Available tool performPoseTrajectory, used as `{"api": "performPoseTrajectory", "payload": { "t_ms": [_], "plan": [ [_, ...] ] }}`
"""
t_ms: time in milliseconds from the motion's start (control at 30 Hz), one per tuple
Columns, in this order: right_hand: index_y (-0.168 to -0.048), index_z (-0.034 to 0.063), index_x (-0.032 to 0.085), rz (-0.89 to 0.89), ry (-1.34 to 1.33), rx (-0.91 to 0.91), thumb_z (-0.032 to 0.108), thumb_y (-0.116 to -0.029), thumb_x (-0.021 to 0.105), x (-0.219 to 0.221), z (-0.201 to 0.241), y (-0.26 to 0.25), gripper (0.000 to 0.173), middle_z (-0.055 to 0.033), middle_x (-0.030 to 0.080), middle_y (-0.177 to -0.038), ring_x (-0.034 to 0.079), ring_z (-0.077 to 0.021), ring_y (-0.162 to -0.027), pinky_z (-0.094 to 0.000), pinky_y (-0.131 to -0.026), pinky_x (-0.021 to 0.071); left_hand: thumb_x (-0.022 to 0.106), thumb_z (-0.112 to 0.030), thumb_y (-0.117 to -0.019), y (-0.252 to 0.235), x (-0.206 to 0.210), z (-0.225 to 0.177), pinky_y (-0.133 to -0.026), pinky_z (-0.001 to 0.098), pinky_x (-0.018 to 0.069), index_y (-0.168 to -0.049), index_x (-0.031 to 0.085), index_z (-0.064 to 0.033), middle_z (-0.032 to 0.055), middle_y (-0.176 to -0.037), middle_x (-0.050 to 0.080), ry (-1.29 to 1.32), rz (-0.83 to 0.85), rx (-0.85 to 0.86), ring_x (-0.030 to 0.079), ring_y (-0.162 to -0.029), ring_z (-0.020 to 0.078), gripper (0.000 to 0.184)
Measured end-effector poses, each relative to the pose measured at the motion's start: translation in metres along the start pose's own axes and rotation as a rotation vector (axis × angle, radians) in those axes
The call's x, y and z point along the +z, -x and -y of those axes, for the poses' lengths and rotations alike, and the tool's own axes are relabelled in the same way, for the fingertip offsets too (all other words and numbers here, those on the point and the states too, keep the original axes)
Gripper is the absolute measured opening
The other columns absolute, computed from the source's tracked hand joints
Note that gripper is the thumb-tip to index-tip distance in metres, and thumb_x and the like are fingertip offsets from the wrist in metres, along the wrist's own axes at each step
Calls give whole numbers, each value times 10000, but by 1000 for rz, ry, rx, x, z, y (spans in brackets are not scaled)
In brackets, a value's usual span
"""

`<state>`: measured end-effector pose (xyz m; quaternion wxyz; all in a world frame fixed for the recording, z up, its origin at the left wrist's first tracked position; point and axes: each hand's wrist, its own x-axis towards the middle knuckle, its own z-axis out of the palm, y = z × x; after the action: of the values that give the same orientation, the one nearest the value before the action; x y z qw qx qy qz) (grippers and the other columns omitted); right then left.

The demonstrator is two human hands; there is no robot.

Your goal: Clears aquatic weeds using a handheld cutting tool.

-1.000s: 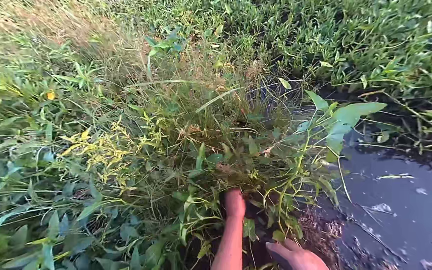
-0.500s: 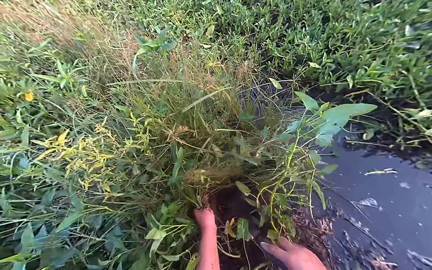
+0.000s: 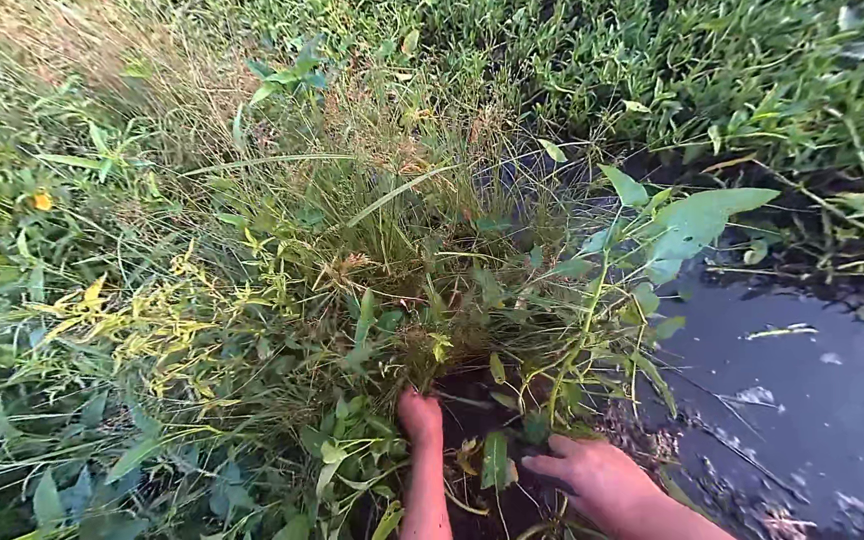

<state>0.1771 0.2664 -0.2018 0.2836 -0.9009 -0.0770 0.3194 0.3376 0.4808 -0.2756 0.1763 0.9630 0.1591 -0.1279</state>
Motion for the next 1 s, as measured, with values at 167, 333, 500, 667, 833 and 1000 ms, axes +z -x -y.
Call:
{"api": "performPoseTrajectory", "payload": {
  "t_ms": [167, 333, 500, 667, 833, 1000],
  "plan": [
    [-1430, 285, 601, 86, -4, 24, 7, -925, 624, -12, 24, -49, 577, -231, 601, -1347, 644, -483, -1098, -681, -871, 528, 695, -116, -960, 2, 3, 10, -1064, 507, 489, -1227, 665, 80, 273, -1207, 688, 231, -96, -58, 652, -1189, 369, 332],
    [-1442, 317, 589, 75, -20, 21, 61, -926, 643, -11, 20, -16, 579, -219, 623, -1302, 658, -455, -1073, -646, -853, 544, 702, -32, -937, 9, -13, 21, -998, 484, 516, -1198, 633, 108, 271, -1128, 689, 454, -180, -155, 669, -1093, 336, 304],
    [-1405, 323, 628, -109, -50, -29, 84, -895, 688, -22, 5, 7, 567, -216, 663, -1203, 687, -441, -986, -635, -782, 563, 668, 71, -918, 13, -57, 24, -891, 385, 545, -1226, 577, 139, 246, -1067, 663, 665, -309, -96, 649, -950, 235, 329],
    [-1445, 341, 595, -155, -131, 48, 122, -907, 687, -67, 24, -6, 588, -174, 648, -1265, 677, -379, -1063, -586, -875, 559, 687, -115, -968, 11, -57, 9, -1016, 519, 521, -1186, 664, 87, 265, -1143, 699, 178, -40, 8, 681, -1111, 361, 297],
    [-1428, 344, 610, -160, -142, 108, 136, -896, 710, -48, 21, 9, 579, -176, 653, -1279, 687, -392, -1051, -603, -848, 568, 662, -214, -979, 2, -9, -28, -1152, 480, 421, -1308, 641, 55, 260, -1346, 630, -134, 91, 105, 572, -1325, 367, 425],
    [-1405, 351, 631, -174, -131, 136, 136, -877, 727, -14, -1, 15, 578, -190, 663, -1244, 700, -398, -1003, -597, -810, 578, 646, -231, -981, -19, 12, -49, -1148, 460, 427, -1284, 673, 8, 219, -1382, 620, -267, 109, 67, 557, -1348, 329, 387]
  ]
}}
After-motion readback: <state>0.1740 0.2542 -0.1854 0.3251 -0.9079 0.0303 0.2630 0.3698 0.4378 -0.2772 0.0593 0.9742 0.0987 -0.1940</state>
